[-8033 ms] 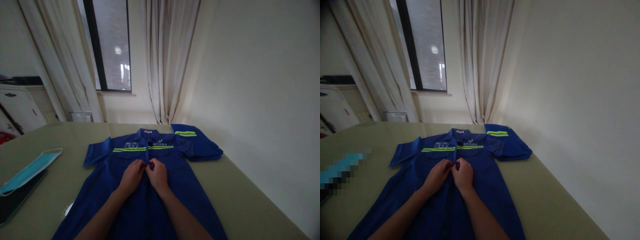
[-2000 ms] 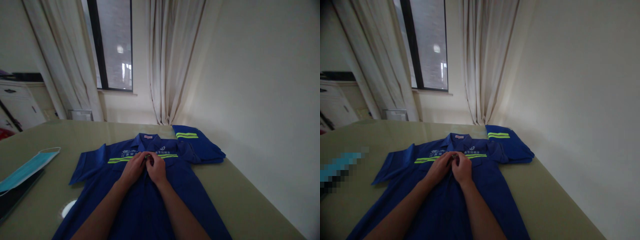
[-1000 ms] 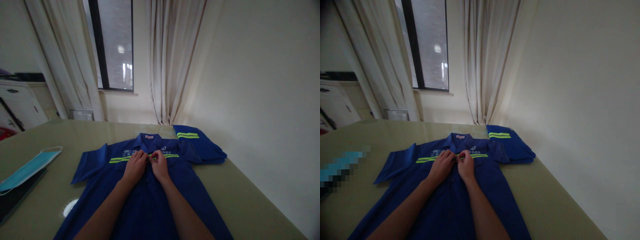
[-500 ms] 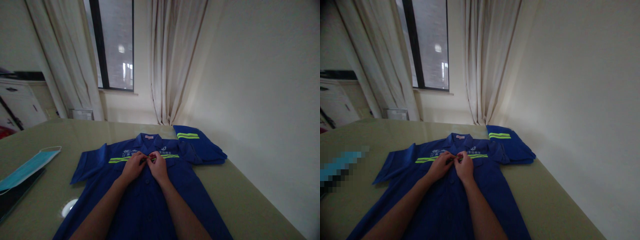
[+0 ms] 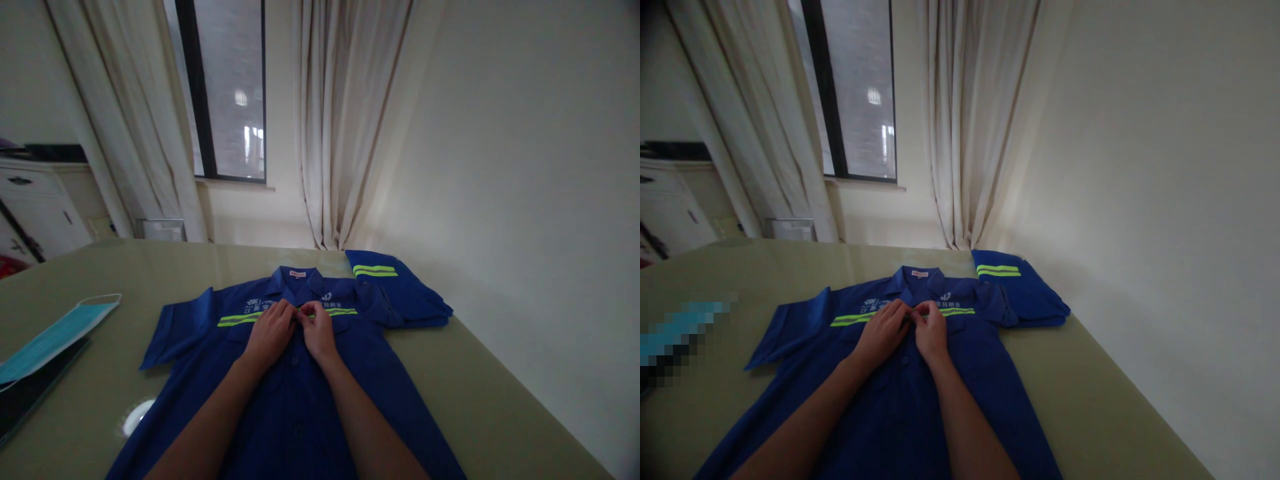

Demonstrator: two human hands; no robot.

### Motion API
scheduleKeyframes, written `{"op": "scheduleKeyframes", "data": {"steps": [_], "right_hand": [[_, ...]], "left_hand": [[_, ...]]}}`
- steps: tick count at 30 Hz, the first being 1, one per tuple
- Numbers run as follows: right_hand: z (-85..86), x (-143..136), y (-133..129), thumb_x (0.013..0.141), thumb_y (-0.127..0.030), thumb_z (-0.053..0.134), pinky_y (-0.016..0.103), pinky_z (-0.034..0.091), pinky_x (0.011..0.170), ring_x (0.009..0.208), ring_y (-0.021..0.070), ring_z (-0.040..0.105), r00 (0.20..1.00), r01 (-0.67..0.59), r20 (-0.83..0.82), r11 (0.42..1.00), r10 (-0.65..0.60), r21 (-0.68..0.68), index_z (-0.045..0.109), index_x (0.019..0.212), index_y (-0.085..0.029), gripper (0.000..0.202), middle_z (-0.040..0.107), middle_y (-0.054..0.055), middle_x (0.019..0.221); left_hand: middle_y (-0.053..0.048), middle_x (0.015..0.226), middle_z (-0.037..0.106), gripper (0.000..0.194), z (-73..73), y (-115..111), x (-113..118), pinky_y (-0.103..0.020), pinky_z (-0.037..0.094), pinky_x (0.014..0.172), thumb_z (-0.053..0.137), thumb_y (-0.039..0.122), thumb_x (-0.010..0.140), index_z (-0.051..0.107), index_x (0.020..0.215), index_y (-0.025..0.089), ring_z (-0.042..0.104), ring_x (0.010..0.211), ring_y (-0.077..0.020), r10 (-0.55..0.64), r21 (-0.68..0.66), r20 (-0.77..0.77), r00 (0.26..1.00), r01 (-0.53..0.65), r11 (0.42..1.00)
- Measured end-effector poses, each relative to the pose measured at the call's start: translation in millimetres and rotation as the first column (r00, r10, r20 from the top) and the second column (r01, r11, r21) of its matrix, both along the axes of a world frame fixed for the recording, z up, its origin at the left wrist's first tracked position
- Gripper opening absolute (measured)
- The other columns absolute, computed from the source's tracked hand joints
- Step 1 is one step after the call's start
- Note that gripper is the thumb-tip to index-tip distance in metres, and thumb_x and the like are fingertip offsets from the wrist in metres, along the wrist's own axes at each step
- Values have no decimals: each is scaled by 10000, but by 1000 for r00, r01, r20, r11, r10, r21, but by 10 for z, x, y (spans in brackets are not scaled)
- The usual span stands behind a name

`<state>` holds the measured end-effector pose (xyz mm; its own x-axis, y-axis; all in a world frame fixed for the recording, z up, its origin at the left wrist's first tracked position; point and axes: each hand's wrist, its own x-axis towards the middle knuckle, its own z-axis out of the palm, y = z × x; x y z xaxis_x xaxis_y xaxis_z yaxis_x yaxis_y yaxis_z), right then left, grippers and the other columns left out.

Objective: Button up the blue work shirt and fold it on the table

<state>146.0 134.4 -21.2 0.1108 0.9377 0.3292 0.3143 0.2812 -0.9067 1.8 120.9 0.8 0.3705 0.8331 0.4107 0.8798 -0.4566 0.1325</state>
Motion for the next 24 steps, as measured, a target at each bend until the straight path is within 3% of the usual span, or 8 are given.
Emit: {"op": "scheduleKeyframes", "data": {"steps": [6,13,18,20,24], "right_hand": [[-37,-2,46,805,-272,642,309,544,748,851,211,679,997,-9,-73,1000,8,-9,646,861,-214,81,717,42,885],[-66,27,97,795,-241,627,323,538,802,877,221,690,999,21,-31,1000,-21,8,647,864,-216,76,729,47,890],[-9,24,25,889,-253,517,318,527,773,830,216,691,999,42,-33,998,-40,51,639,909,-222,127,733,42,879],[29,5,-25,932,-242,468,316,518,774,816,212,692,998,48,30,997,-50,64,643,942,-224,176,737,37,878],[101,-51,-113,909,-154,479,340,494,838,911,243,683,935,52,349,998,-62,37,683,955,-237,225,745,58,939]], "left_hand": [[-77,1038,636,120,12,-15,-8,-380,471,912,501,177,984,612,1021,203,590,1000,-263,6,27,-35,999,-5,1000],[-70,1069,656,158,-32,2,-33,-381,465,893,489,192,1010,635,1065,219,600,998,-257,-24,70,-86,996,30,997],[-71,1052,659,225,-48,30,-36,-379,462,907,429,226,1040,653,1049,222,604,992,-252,44,41,-14,999,-43,998],[-83,1106,654,233,-54,41,-38,-386,461,903,424,191,1025,654,1046,219,600,1012,-259,86,39,6,996,-86,996],[-81,1176,663,257,-106,63,-30,-383,464,916,434,170,1001,647,1133,229,609,1076,-258,49,-15,24,999,-49,999]]}}
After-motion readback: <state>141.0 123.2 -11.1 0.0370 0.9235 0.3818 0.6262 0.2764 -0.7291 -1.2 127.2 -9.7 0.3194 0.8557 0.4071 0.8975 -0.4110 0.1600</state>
